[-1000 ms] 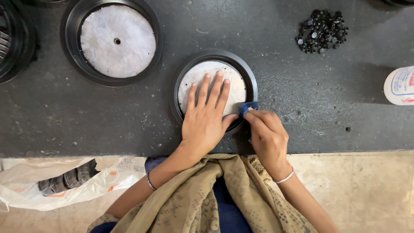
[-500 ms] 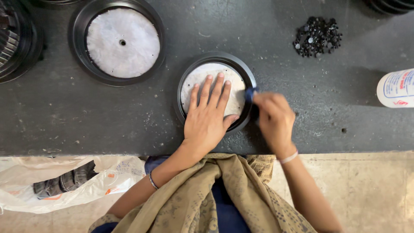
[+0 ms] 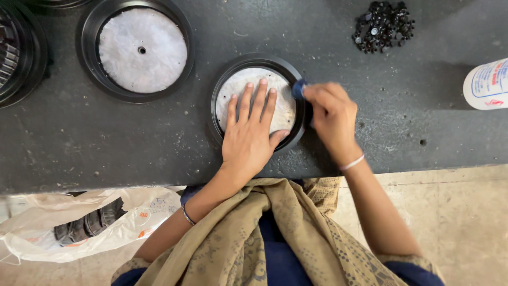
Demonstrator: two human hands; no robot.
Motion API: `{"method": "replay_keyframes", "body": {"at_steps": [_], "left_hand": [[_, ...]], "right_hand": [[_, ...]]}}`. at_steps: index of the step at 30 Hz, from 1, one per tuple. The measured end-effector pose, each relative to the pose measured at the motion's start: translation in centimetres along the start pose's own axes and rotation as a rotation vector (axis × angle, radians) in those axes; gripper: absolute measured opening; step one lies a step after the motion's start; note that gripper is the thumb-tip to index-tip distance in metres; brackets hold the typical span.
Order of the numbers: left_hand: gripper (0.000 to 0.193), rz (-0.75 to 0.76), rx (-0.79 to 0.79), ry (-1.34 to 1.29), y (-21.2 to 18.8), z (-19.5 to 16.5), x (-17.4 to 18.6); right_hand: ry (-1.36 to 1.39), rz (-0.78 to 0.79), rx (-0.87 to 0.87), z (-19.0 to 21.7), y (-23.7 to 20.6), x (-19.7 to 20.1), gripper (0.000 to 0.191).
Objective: The person unwraps plastic film from a black round lamp base, places a white foam disc inside the housing, wipes the rim with a blue cloth, and presses a black patterned lid onto the base. They repeat this assembly cycle on multiple bases, stacking finished ones on the workbench.
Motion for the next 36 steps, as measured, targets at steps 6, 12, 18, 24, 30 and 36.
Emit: {"method": "replay_keyframes", "body": {"at_steps": [6,12,18,24,30,36], "left_hand": [[0.084,-0.014,-0.004,0.003,-0.4,-0.2,-0.1],[0.081,-0.06,-0.04,-0.05,-1.6,-1.0,0.7],[0.049,-0.32,-0.045,-0.453,-3.9,0.3,4.0],[0.027,-0.477,0.093,-0.404,-7.0,4.0,7.6],[0.028,-0.455,0.089,-0.254,-9.0,6.0,8.8],[0.033,-0.228,-0.128,-0.196,-9.5,4.1,6.2]], "right_hand": [[-0.02,-0.099,-0.161,4.7,-7.9,0.3,0.028],[0.286,0.0,-0.292,5.6,-12.1,1.3,0.027],[0.123,-0.235,-0.294,0.1,-12.1,8.9,0.019],[-0.426,-0.458,-0.113,-6.8,-12.3,16.6,0.02],[-0.252,-0.431,-0.306,-14.6,-10.7,16.8,0.02],[-0.325,-0.335,-0.18,-14.7,-10.8,14.2,0.028]]}}
Point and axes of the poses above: each hand's wrist, its own y-axis towards the middle knuckle, its own x-axis out of the back of the hand, z = x × y, the point moved 4 cm from there along y, towards the middle knuckle
